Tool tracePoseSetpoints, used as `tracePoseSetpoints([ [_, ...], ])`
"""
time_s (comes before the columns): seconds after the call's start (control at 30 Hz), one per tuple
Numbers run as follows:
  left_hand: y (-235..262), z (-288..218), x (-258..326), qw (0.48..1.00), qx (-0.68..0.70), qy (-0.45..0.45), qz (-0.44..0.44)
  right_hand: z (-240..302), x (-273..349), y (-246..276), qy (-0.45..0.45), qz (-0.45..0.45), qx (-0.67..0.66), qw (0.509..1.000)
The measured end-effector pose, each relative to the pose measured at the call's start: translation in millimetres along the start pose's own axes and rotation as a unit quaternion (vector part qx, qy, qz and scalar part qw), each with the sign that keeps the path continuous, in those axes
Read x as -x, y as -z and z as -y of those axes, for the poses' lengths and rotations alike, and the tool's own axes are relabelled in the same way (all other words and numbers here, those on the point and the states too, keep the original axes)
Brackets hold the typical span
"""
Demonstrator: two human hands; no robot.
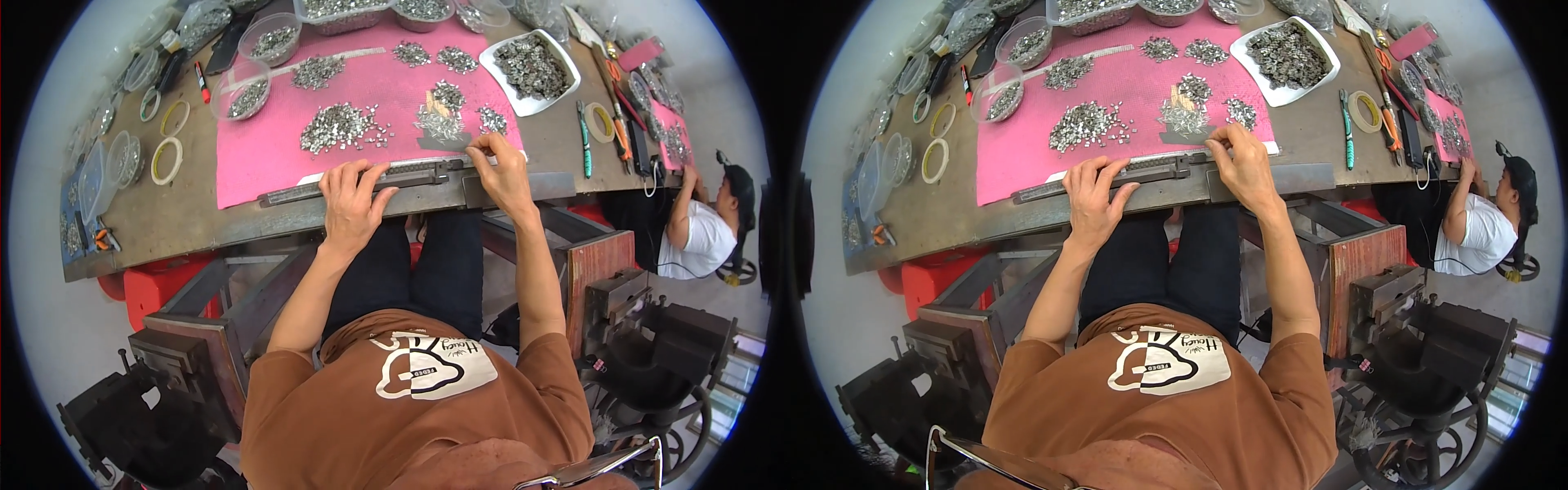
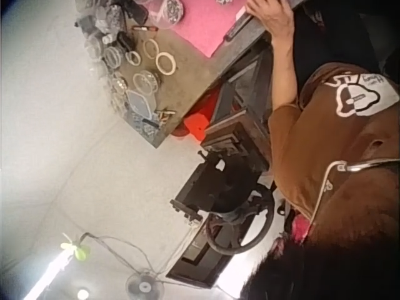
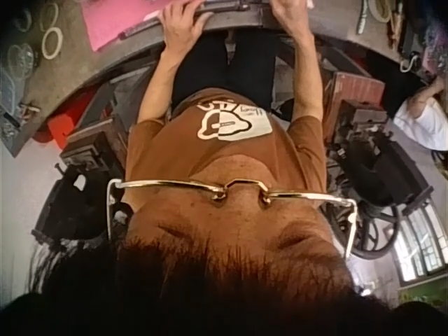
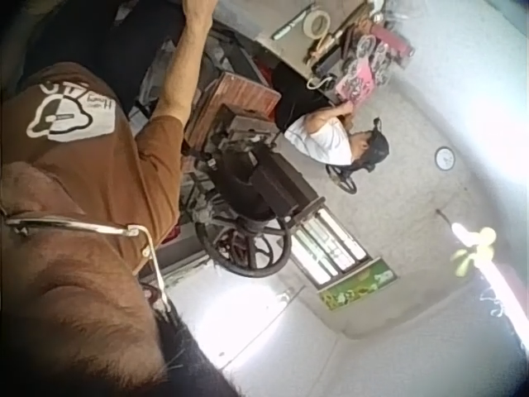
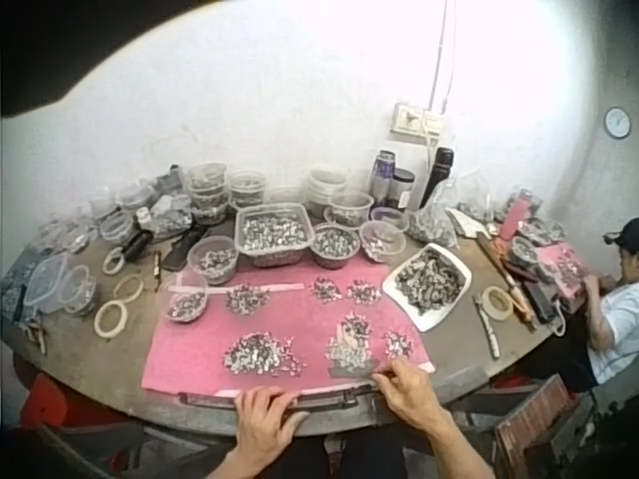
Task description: The person places small metal pieces into a metal track by hand. The person then inserts the metal track into a manual press machine and turns the wheel to press the pieces.
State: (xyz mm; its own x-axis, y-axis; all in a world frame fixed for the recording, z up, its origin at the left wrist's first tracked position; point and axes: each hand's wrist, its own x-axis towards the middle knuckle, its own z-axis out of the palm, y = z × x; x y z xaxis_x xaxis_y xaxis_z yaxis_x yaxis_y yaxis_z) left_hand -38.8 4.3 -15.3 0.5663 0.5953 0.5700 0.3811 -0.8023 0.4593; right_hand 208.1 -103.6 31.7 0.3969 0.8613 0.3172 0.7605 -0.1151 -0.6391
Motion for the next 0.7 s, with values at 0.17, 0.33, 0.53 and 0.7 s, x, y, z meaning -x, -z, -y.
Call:
tracePoseSetpoints([
  [0.17, -0.5, 0.6, -0.6, 1.000, -0.009, -0.012, -0.004, 19.7, 11.7, -32.0, 0.092, -0.039, -0.096, 0.990],
  [0.33, -0.5, -1.0, -0.3, 1.000, 0.004, -0.001, 0.001, 22.5, 17.6, -51.9, 0.107, -0.053, -0.060, 0.991],
  [0.53, 0.2, 0.2, 0.0, 1.000, 0.007, 0.001, 0.004, 20.0, 16.9, -49.4, 0.087, -0.051, -0.075, 0.992],
  [0.7, -0.1, 0.3, 0.0, 1.000, 0.008, 0.000, 0.005, 20.5, 18.9, -48.6, 0.071, -0.052, -0.100, 0.991],
])
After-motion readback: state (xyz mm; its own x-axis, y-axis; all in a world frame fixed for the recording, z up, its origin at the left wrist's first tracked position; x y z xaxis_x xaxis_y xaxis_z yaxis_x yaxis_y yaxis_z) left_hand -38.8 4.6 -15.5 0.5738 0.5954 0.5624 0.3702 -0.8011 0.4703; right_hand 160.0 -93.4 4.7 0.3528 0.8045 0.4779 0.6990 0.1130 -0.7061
